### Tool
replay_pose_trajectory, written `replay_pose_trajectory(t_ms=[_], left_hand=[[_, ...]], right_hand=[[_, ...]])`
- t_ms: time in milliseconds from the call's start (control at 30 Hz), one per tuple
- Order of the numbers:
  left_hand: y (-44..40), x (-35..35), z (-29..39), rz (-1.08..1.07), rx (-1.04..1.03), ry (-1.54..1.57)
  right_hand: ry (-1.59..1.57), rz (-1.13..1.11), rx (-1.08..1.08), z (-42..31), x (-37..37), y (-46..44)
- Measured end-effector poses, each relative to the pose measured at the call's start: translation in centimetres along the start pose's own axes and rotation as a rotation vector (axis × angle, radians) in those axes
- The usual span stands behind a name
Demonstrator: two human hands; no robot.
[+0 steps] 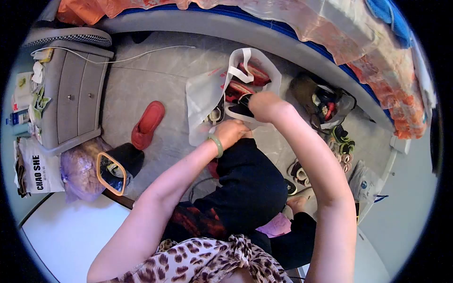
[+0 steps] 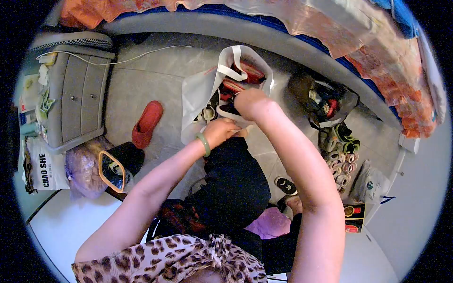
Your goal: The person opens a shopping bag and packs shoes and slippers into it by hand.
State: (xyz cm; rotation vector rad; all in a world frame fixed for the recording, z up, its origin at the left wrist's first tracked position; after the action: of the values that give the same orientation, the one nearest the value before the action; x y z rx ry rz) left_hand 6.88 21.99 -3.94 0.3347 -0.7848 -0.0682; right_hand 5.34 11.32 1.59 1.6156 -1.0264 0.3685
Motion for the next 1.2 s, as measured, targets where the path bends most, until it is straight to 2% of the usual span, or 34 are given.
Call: replay_pose_trajectory(t_ms=[100,167,267,400,533,600,633,667,733,767,867,933,967,1000,1033,1100,1133,1200], left_hand=[[0.3,0.2,-0.3,0.065,0.041,-0.01],[0.1,0.5,-0.1,0.028,0.08,-0.046],[0.3,0.7,0.0,0.049,0.014,0.043],[-0.4,1.3,1.2,0.026,-0.028,0.033],[-1.4,1.3,1.8,0.066,-0.115,-0.028],[-1.5,1.0,2.0,0.022,-0.138,-0.02],[-1.4,1.7,2.7,-0.022,-0.115,0.026],[-1.3,2.1,2.3,0.004,-0.079,0.115],[-1.7,0.3,1.3,-0.074,-0.159,0.276],[-1.8,0.2,2.0,-0.123,-0.145,0.24],[-2.3,-0.5,3.1,-0.248,-0.049,0.189],[-2.5,-0.7,2.0,-0.29,-0.014,0.153],[-2.6,-1.3,1.0,-0.34,0.054,0.274],[-2.4,-2.3,-0.2,-0.392,0.126,0.398],[-2.2,-3.2,-0.8,-0.447,0.203,0.522],[-2.0,-3.0,-0.1,-0.487,0.221,0.38],[-1.9,-3.2,-0.5,-0.49,0.195,0.356],[-2.2,-3.9,-0.8,-0.488,0.154,0.399]], right_hand=[[-0.093,0.056,0.07,-2.0,3.4,-1.6],[-0.192,0.129,0.113,-2.0,2.4,-4.2],[-0.337,0.046,-0.001,0.1,-1.5,-5.8],[0.012,-0.093,-0.086,2.9,-6.3,-4.9],[0.203,-0.231,-0.077,0.7,-6.9,-6.0],[0.162,-0.15,-0.069,1.1,-7.4,-6.9],[0.127,0.199,-0.093,1.8,-8.3,-8.8],[0.349,0.347,-0.005,0.5,-9.0,-8.1],[0.06,0.499,0.106,0.2,-9.9,-6.0],[-0.087,0.579,0.161,0.3,-10.2,-5.1],[-0.096,0.714,0.252,0.8,-10.2,-2.8],[-0.265,0.588,-0.061,3.1,-13.1,-4.8],[-0.353,0.527,-0.214,4.3,-14.8,-5.1],[-0.257,0.469,-0.221,4.2,-15.9,-5.4],[-0.337,0.446,-0.241,3.9,-16.3,-5.0],[-0.522,0.399,-0.293,2.5,-15.5,-2.2],[-0.461,0.487,-0.155,0.9,-12.5,1.3],[-0.605,0.756,-0.156,-0.3,-11.5,6.7]])
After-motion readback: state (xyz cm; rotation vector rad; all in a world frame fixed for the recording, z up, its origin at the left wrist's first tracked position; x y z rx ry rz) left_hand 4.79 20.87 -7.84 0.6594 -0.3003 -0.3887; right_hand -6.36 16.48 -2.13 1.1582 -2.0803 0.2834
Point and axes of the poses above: each hand's wrist, its own y-axis away from the middle knuckle, its own x-axis out of the back of the hand, z = x × y, the point moved 8 cm from there along -y, towards the middle knuckle, and after that the axes turned 9 degrees about x, right-handed, at the moved point
